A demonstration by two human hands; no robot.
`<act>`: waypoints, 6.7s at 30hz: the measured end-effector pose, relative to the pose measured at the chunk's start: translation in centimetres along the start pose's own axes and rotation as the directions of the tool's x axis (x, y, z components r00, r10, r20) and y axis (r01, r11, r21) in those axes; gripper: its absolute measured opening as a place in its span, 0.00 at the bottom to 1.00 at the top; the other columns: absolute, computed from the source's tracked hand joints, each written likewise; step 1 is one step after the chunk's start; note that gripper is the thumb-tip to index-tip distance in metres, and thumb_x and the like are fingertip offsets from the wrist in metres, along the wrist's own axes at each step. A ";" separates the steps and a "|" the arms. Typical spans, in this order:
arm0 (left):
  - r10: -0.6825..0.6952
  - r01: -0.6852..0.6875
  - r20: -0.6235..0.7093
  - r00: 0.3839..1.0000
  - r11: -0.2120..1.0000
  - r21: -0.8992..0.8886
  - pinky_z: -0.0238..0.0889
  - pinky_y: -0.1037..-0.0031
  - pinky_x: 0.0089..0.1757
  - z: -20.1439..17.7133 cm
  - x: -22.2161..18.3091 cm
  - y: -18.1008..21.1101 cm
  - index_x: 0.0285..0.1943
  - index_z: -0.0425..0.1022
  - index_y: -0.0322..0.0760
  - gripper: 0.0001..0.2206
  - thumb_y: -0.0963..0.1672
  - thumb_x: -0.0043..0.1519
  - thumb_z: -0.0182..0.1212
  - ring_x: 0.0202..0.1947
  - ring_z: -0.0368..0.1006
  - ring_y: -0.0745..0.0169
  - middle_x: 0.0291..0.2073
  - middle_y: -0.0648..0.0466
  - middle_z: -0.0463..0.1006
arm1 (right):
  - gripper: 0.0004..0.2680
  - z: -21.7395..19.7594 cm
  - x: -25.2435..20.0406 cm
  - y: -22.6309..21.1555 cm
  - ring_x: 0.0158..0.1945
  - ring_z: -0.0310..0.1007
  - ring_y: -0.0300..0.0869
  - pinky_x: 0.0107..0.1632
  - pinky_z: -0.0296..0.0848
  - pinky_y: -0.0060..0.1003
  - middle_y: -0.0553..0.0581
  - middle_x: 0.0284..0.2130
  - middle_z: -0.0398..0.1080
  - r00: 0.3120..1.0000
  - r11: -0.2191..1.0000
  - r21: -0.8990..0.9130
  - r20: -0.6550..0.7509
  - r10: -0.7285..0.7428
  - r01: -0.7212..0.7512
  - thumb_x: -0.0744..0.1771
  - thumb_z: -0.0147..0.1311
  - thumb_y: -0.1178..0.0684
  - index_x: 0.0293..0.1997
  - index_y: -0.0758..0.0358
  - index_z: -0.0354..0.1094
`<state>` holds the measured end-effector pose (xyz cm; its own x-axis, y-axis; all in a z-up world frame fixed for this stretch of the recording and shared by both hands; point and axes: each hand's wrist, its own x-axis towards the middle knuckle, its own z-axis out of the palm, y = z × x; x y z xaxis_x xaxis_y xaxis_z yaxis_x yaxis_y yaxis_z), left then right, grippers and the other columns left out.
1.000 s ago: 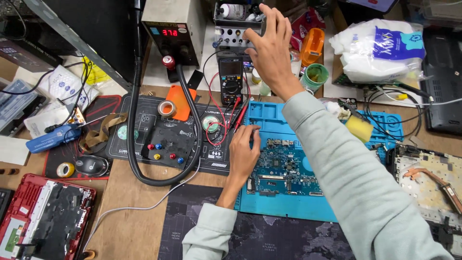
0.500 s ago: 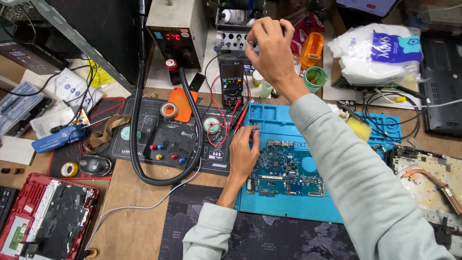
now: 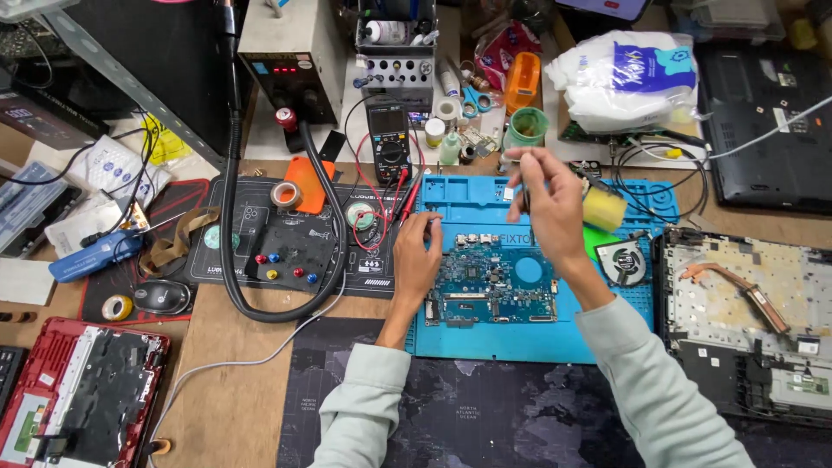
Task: Testing and repairing a laptop motherboard using a multimeter and a heat gun
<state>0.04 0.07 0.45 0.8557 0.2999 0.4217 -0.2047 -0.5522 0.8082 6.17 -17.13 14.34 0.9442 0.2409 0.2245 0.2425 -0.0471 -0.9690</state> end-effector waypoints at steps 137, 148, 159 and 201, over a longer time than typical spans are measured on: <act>0.499 -0.498 -0.145 0.854 0.866 0.046 0.64 0.39 0.66 -0.6 -8.3 2.3 0.72 0.52 0.47 0.32 0.45 0.65 0.72 0.72 0.58 0.34 0.72 0.43 0.55 | 0.08 0.8 -19.3 2.3 0.51 0.81 0.51 0.57 0.83 0.40 0.60 0.43 0.76 0.938 0.935 -0.260 -0.185 -0.291 0.239 0.67 0.61 0.62 0.49 0.63 0.68; 0.527 -0.522 -0.123 0.841 0.850 0.074 0.65 0.39 0.66 -0.5 -8.5 1.9 0.72 0.53 0.46 0.31 0.45 0.66 0.70 0.72 0.59 0.31 0.72 0.42 0.55 | 0.06 1.4 -18.9 1.8 0.49 0.82 0.48 0.51 0.84 0.36 0.62 0.43 0.77 0.954 0.955 -0.265 -0.228 -0.195 0.131 0.67 0.60 0.60 0.46 0.64 0.69; 0.534 -0.527 -0.139 0.834 0.845 0.086 0.65 0.40 0.65 -0.4 -8.5 2.0 0.71 0.54 0.44 0.29 0.44 0.66 0.70 0.71 0.61 0.30 0.71 0.41 0.57 | 0.05 1.9 -19.5 2.3 0.49 0.80 0.47 0.51 0.83 0.35 0.61 0.43 0.76 0.954 0.981 -0.185 -0.277 -0.112 0.061 0.68 0.58 0.58 0.47 0.65 0.69; 0.480 -0.467 -0.109 0.871 0.876 0.123 0.68 0.49 0.61 -0.7 -8.6 2.2 0.74 0.52 0.43 0.36 0.48 0.62 0.75 0.68 0.63 0.39 0.68 0.40 0.60 | 0.04 0.4 -19.4 3.5 0.32 0.69 0.41 0.36 0.75 0.36 0.57 0.31 0.69 0.895 0.811 0.564 -0.268 0.357 -0.155 0.68 0.57 0.58 0.45 0.67 0.70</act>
<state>-8.11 -3.21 -1.15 0.5952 0.0807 0.7995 -0.5206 -0.7192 0.4602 -11.42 -21.54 6.52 0.9912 -0.0608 -0.1175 -0.0753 0.4714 -0.8787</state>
